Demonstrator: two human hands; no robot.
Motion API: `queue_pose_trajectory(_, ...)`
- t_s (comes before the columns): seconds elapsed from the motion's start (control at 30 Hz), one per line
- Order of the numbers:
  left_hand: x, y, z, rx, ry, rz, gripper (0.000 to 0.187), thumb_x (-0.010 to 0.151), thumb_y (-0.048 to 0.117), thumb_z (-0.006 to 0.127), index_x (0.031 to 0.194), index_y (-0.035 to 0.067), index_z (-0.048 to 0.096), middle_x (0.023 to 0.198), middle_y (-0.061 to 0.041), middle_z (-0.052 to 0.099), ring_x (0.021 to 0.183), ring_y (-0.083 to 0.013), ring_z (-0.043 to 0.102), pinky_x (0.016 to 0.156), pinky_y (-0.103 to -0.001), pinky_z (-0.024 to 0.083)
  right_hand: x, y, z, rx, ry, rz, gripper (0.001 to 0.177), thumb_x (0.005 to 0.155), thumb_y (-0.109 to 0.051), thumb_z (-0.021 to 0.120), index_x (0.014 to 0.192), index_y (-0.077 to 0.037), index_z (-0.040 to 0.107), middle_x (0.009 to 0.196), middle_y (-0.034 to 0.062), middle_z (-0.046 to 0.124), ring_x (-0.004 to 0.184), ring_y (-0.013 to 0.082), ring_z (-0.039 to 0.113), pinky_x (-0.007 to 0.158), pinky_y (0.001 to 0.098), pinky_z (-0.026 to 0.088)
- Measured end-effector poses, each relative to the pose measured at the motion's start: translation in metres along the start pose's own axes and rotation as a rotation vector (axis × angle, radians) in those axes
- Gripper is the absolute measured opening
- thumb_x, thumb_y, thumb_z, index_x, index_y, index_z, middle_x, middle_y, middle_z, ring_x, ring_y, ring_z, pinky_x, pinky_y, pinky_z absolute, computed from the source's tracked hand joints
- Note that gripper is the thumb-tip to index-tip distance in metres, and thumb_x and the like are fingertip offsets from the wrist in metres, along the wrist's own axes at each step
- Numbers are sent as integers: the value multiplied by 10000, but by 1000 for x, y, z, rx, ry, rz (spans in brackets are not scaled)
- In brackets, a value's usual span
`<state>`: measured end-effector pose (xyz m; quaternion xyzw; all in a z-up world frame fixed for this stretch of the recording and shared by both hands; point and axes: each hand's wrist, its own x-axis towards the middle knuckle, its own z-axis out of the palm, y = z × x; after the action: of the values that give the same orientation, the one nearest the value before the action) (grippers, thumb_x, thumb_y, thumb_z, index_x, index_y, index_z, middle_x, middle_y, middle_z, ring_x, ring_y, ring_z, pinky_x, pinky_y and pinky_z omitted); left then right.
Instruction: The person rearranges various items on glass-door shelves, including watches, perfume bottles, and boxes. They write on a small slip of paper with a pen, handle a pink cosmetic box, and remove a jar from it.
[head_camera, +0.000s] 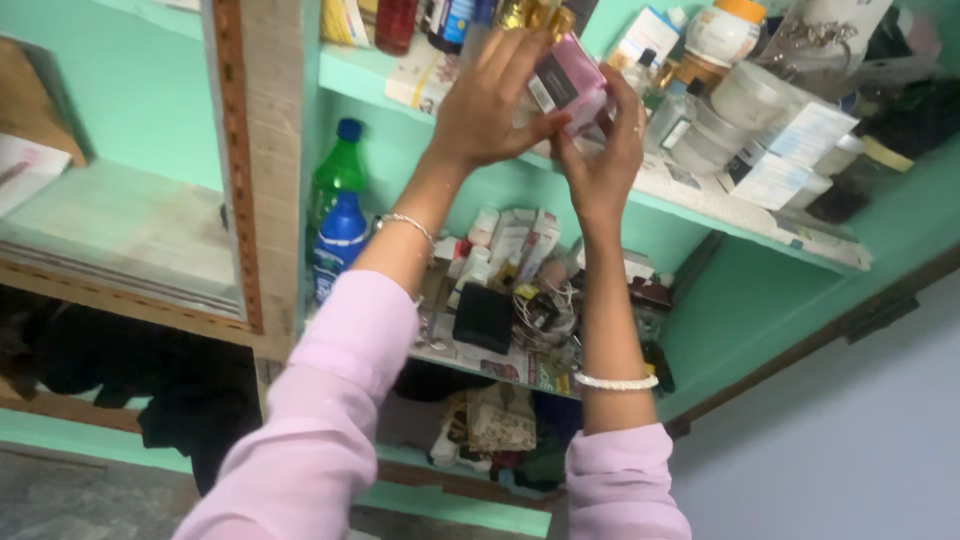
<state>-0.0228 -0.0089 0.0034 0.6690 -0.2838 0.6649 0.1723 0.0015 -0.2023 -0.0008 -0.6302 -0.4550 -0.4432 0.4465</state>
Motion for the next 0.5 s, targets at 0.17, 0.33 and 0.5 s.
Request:
queue_pose_trajectory(0.17,-1,3,3,68,18,56,697,1035,472,796,1448,-15,517,1418,-204,568,1317,-400,548,1120,-463,479,0,10,-3,41,-26,-35,732,900,43,847,1510,-148,491,1453,97,533,1362,271,616,1095,380,582)
queue_pose_trajectory(0.33,14,25,-11,-120,-164,-232,610,951,398,824,1376,27,588,1261,-187,638,1177,-372,609,1010,-473,498,0,5,-5,19,-12,-32,748,878,41,878,1493,-153,498,1457,72,548,1365,263,617,1103,376,602)
queue_pose_trajectory(0.5,21,50,-16,36,-87,-141,612,956,383,867,1364,27,582,1291,-204,616,1201,-408,563,1032,-490,475,1,10,-5,136,-6,-83,731,888,79,802,1490,-143,452,1549,94,495,1454,280,533,1130,393,547)
